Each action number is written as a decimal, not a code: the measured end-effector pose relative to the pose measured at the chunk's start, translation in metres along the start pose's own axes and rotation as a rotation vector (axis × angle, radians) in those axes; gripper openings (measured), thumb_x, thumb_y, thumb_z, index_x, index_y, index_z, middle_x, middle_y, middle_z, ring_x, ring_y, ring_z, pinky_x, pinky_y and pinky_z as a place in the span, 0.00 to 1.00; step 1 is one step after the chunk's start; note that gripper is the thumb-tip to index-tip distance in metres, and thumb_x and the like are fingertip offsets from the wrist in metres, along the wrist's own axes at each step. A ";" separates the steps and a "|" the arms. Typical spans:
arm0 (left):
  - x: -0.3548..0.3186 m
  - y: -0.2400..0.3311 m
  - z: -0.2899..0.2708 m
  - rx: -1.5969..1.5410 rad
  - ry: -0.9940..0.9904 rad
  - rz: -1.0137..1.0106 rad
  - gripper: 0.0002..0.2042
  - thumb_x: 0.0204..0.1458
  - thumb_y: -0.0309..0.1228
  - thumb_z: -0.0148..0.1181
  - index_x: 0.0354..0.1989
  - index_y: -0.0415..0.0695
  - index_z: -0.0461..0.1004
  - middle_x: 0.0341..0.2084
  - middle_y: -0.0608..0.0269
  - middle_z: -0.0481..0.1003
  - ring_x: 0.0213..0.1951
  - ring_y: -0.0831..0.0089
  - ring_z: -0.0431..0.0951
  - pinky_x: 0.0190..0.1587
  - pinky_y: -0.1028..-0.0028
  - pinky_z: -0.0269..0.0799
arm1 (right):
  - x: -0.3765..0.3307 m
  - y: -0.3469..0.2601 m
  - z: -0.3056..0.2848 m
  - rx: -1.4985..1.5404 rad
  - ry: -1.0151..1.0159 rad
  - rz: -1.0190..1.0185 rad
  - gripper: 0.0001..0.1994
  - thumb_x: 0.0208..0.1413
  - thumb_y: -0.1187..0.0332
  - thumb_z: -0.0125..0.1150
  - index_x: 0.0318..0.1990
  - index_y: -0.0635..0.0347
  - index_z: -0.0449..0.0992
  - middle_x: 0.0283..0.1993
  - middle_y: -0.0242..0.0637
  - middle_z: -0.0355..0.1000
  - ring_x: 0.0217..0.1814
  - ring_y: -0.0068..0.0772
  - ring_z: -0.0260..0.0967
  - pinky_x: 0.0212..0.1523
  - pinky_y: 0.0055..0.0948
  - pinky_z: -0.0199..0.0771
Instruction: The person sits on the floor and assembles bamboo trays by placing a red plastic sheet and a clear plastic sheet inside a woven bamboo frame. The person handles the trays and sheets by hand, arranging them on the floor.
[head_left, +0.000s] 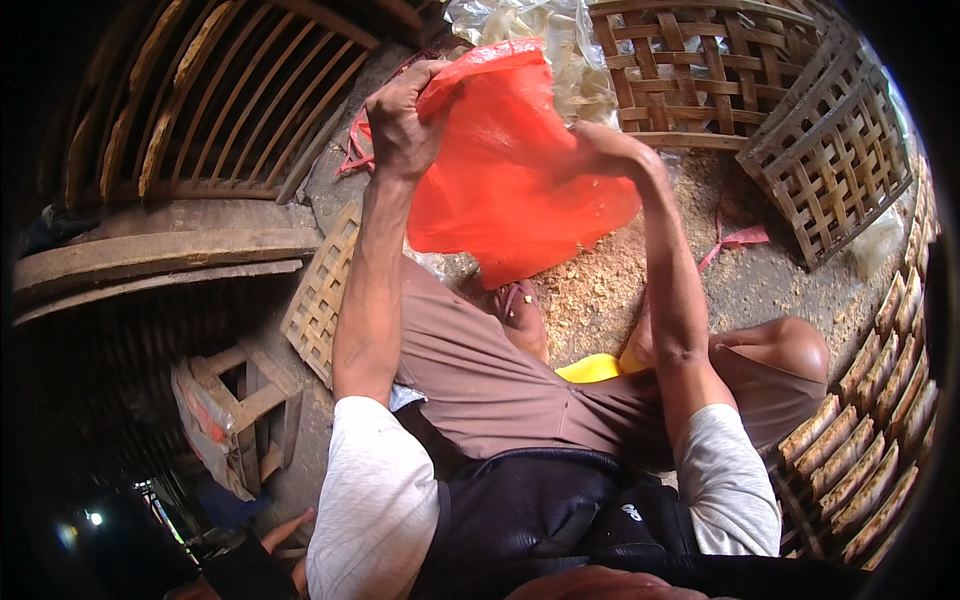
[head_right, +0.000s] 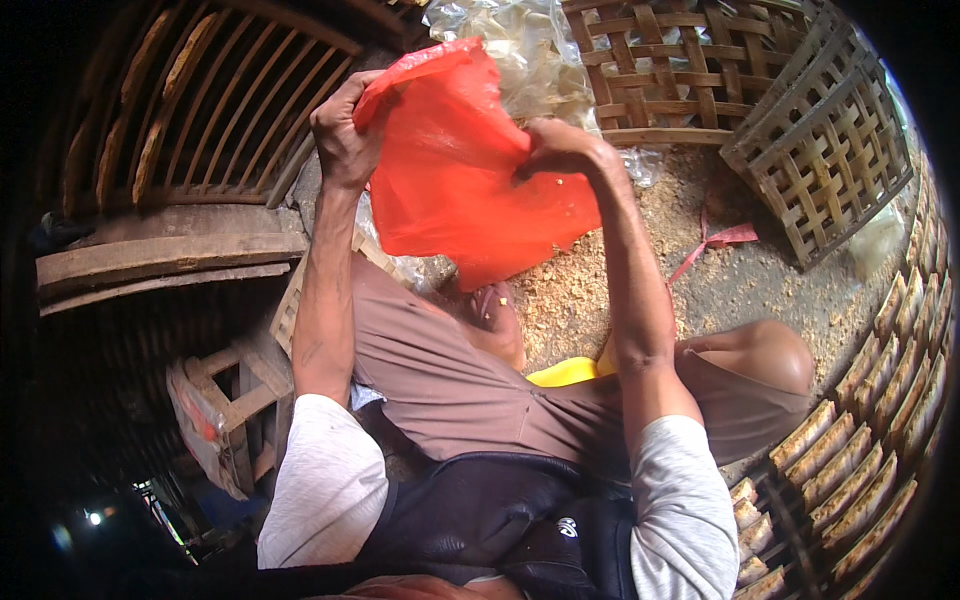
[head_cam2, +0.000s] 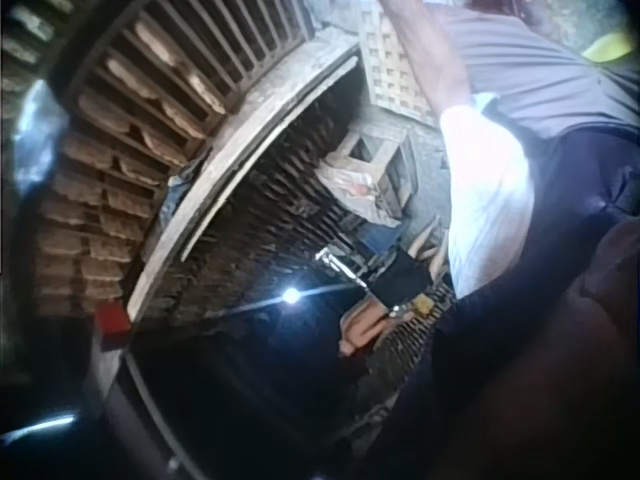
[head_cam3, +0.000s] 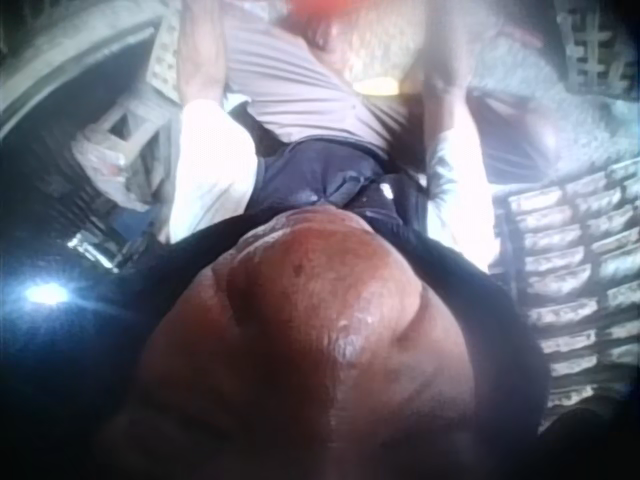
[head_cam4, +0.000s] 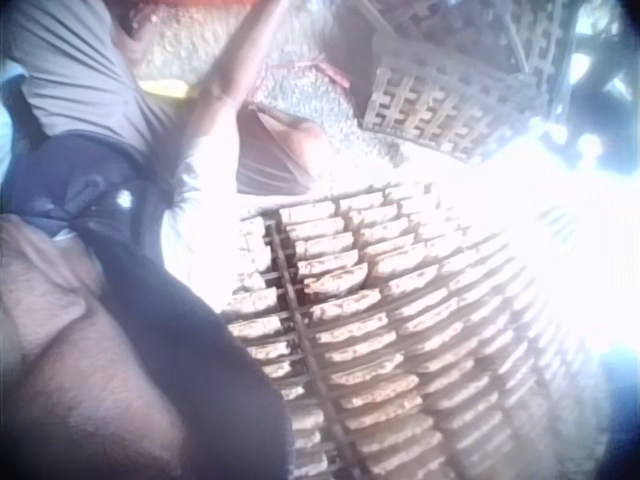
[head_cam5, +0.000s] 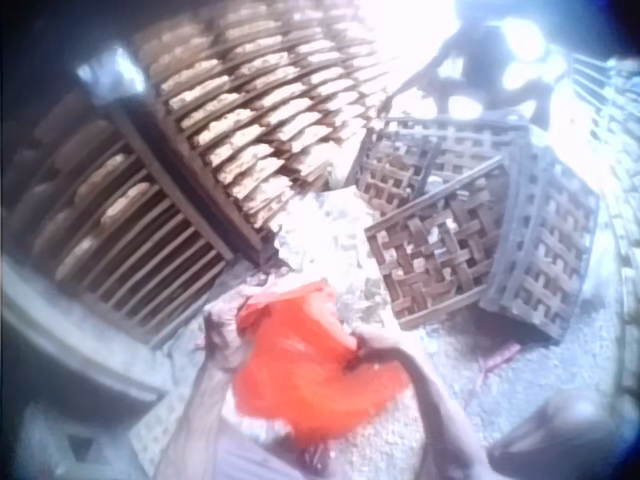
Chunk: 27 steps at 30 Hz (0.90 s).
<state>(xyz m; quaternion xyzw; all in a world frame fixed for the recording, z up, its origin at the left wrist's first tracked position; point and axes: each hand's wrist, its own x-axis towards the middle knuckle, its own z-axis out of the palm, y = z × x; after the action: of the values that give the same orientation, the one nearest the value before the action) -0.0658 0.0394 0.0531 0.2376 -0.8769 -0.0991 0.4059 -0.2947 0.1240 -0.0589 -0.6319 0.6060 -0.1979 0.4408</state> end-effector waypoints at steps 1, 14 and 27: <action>0.000 -0.001 0.002 0.001 -0.008 0.000 0.09 0.52 0.31 0.66 0.37 0.41 0.78 0.25 0.63 0.79 0.29 0.77 0.80 0.32 0.77 0.73 | 0.000 0.007 -0.002 -0.037 -0.027 0.050 0.34 0.33 0.50 0.79 0.46 0.62 0.77 0.38 0.45 0.78 0.41 0.34 0.76 0.44 0.35 0.74; 0.000 0.016 0.015 -0.096 -0.115 -0.045 0.11 0.53 0.36 0.65 0.37 0.42 0.78 0.23 0.59 0.78 0.25 0.66 0.78 0.28 0.71 0.72 | -0.020 -0.061 -0.002 0.588 0.258 -0.309 0.16 0.50 0.69 0.69 0.46 0.62 0.76 0.37 0.29 0.77 0.38 0.16 0.70 0.41 0.23 0.72; -0.005 0.025 0.005 -0.083 -0.239 -0.090 0.10 0.55 0.36 0.61 0.39 0.43 0.77 0.27 0.56 0.78 0.30 0.61 0.81 0.32 0.69 0.73 | -0.018 -0.060 0.003 0.500 0.194 -0.336 0.19 0.47 0.62 0.73 0.45 0.60 0.77 0.37 0.32 0.78 0.40 0.19 0.71 0.45 0.27 0.72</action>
<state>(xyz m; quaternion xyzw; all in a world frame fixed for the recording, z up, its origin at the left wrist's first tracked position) -0.0754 0.0632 0.0560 0.2460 -0.9027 -0.1811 0.3032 -0.2604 0.1348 -0.0077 -0.5736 0.4650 -0.4700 0.4836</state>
